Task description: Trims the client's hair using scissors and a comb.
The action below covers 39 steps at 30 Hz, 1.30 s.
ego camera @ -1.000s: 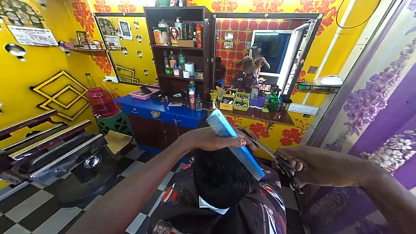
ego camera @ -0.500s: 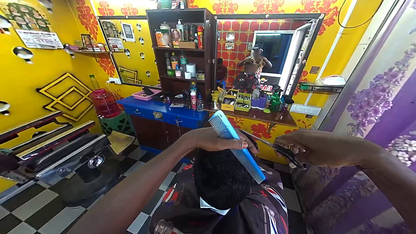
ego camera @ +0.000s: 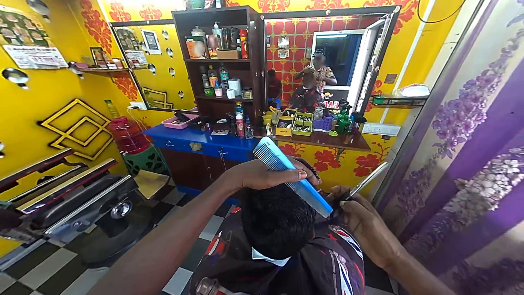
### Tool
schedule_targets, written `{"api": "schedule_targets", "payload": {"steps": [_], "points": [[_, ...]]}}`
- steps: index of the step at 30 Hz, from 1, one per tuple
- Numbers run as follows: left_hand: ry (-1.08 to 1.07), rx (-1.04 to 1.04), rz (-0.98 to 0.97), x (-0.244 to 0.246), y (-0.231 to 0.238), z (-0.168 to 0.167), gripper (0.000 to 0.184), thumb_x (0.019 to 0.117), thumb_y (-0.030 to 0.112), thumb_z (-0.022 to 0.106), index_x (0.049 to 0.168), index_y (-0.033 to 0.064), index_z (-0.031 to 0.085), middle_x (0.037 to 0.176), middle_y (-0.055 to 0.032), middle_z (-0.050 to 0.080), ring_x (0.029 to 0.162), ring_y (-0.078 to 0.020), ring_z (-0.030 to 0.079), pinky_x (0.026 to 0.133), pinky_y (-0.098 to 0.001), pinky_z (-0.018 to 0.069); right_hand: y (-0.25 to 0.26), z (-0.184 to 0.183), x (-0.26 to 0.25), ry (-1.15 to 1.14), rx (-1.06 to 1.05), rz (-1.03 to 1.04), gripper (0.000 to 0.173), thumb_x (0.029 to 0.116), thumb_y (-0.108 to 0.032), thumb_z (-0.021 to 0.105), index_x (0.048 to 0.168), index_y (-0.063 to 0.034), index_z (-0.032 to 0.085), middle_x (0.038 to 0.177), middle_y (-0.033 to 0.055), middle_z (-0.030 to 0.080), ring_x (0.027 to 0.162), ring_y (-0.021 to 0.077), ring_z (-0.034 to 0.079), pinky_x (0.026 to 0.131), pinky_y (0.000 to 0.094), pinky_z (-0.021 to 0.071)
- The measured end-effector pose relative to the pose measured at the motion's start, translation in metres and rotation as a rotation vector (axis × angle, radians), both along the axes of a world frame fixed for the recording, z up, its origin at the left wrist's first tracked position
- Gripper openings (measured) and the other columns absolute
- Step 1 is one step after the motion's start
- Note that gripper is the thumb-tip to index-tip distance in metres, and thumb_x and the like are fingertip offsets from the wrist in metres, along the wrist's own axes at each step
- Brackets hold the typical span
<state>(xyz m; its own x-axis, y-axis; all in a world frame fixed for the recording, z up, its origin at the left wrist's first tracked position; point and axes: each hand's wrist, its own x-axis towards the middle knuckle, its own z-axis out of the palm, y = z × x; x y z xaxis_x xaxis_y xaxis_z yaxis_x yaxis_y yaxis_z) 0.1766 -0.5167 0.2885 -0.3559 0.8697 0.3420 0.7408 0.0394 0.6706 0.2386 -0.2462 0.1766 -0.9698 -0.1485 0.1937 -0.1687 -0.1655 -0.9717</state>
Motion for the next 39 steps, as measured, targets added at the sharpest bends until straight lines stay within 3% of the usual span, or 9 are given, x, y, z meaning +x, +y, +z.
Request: {"api": "schedule_targets", "payload": {"steps": [3, 9, 13, 19, 22, 26, 30, 34, 39], "points": [[0.019, -0.029, 0.022, 0.001, 0.002, 0.001, 0.041, 0.1077, 0.027, 0.040, 0.116, 0.0036, 0.073, 0.119, -0.0056, 0.072, 0.118, -0.0149, 0.064, 0.107, -0.0330, 0.0490, -0.010, 0.004, 0.012, 0.198, 0.157, 0.083, 0.046, 0.1007, -0.049, 0.059, 0.120, -0.0081, 0.062, 0.099, 0.0014, 0.065, 0.086, 0.0109, 0.064, 0.077, 0.0267, 0.0553], [-0.008, 0.038, 0.047, 0.004, -0.005, 0.002, 0.060, 0.1003, 0.063, 0.045, 0.109, 0.0115, 0.074, 0.107, 0.0063, 0.074, 0.107, -0.0006, 0.066, 0.095, -0.0211, 0.0540, -0.005, 0.032, 0.002, 0.661, 0.267, -0.050, 0.018, 0.1014, -0.037, 0.063, 0.101, -0.0209, 0.072, 0.079, -0.0095, 0.066, 0.064, -0.0033, 0.057, 0.058, 0.0131, 0.0483], [0.047, -0.034, -0.141, 0.002, 0.002, 0.007, 0.088, 0.0970, 0.076, 0.029, 0.107, 0.0012, 0.075, 0.118, -0.0075, 0.072, 0.119, -0.0173, 0.063, 0.105, -0.0354, 0.0509, 0.003, 0.031, -0.032, 0.342, 0.037, -0.108, 0.026, 0.0995, -0.022, 0.064, 0.125, -0.0180, 0.070, 0.075, -0.0001, 0.060, 0.053, 0.0035, 0.048, 0.048, 0.0159, 0.0411], [-0.003, 0.123, -0.115, 0.019, -0.005, 0.016, 0.096, 0.0961, 0.078, 0.020, 0.122, -0.0008, 0.069, 0.129, -0.0103, 0.068, 0.126, -0.0215, 0.060, 0.110, -0.0397, 0.0481, -0.006, -0.007, -0.046, 0.104, -0.129, 0.186, 0.017, 0.0923, -0.025, 0.076, 0.106, -0.0142, 0.077, 0.084, 0.0006, 0.069, 0.059, -0.0011, 0.052, 0.053, 0.0144, 0.0435], [0.012, 0.343, 0.015, 0.014, -0.049, 0.020, 0.073, 0.0977, 0.072, 0.037, 0.116, 0.0096, 0.071, 0.140, -0.0116, 0.061, 0.134, -0.0300, 0.054, 0.112, -0.0445, 0.0464, -0.005, -0.015, -0.045, 0.247, -0.157, 0.285, 0.024, 0.0920, -0.025, 0.077, 0.113, -0.0135, 0.077, 0.097, 0.0029, 0.074, 0.071, -0.0002, 0.061, 0.063, 0.0155, 0.0505], [0.085, -0.071, 0.161, 0.020, -0.100, 0.008, 0.035, 0.0832, 0.052, 0.078, 0.108, 0.0268, 0.078, 0.156, 0.0005, 0.047, 0.145, -0.0186, 0.041, 0.112, -0.0369, 0.0469, 0.000, -0.018, -0.041, 0.427, -0.062, 0.308, 0.024, 0.0941, -0.024, 0.075, 0.118, -0.0189, 0.076, 0.092, -0.0053, 0.074, 0.074, -0.0028, 0.063, 0.067, 0.0153, 0.0530], [0.131, -0.197, 0.025, 0.028, -0.079, -0.016, 0.034, 0.0849, 0.053, 0.075, 0.108, 0.0284, 0.080, 0.131, 0.0024, 0.065, 0.135, -0.0124, 0.047, 0.115, -0.0349, 0.0381, -0.008, -0.024, -0.028, 0.514, -0.034, 0.268, 0.024, 0.0958, -0.023, 0.073, 0.119, -0.0239, 0.075, 0.093, -0.0110, 0.073, 0.075, -0.0074, 0.061, 0.069, 0.0116, 0.0512], [0.288, -0.176, -0.144, 0.017, -0.053, -0.017, 0.032, 0.0868, 0.050, 0.075, 0.111, 0.0287, 0.080, 0.146, -0.0034, 0.059, 0.154, -0.0272, 0.026, 0.129, -0.0485, 0.0130, -0.017, -0.035, -0.014, 0.553, -0.082, 0.241, 0.026, 0.0959, -0.022, 0.073, 0.122, -0.0230, 0.074, 0.096, -0.0095, 0.074, 0.077, -0.0066, 0.062, 0.070, 0.0116, 0.0513], [0.340, -0.226, -0.179, 0.010, -0.030, -0.009, 0.041, 0.0861, 0.053, 0.074, 0.117, 0.0265, 0.079, 0.144, -0.0038, 0.060, 0.152, -0.0258, 0.030, 0.129, -0.0501, 0.0094, -0.023, -0.046, 0.001, 0.569, -0.116, 0.170, 0.027, 0.0969, -0.025, 0.072, 0.123, -0.0221, 0.073, 0.096, -0.0094, 0.072, 0.075, -0.0063, 0.061, 0.068, 0.0114, 0.0517]]}}
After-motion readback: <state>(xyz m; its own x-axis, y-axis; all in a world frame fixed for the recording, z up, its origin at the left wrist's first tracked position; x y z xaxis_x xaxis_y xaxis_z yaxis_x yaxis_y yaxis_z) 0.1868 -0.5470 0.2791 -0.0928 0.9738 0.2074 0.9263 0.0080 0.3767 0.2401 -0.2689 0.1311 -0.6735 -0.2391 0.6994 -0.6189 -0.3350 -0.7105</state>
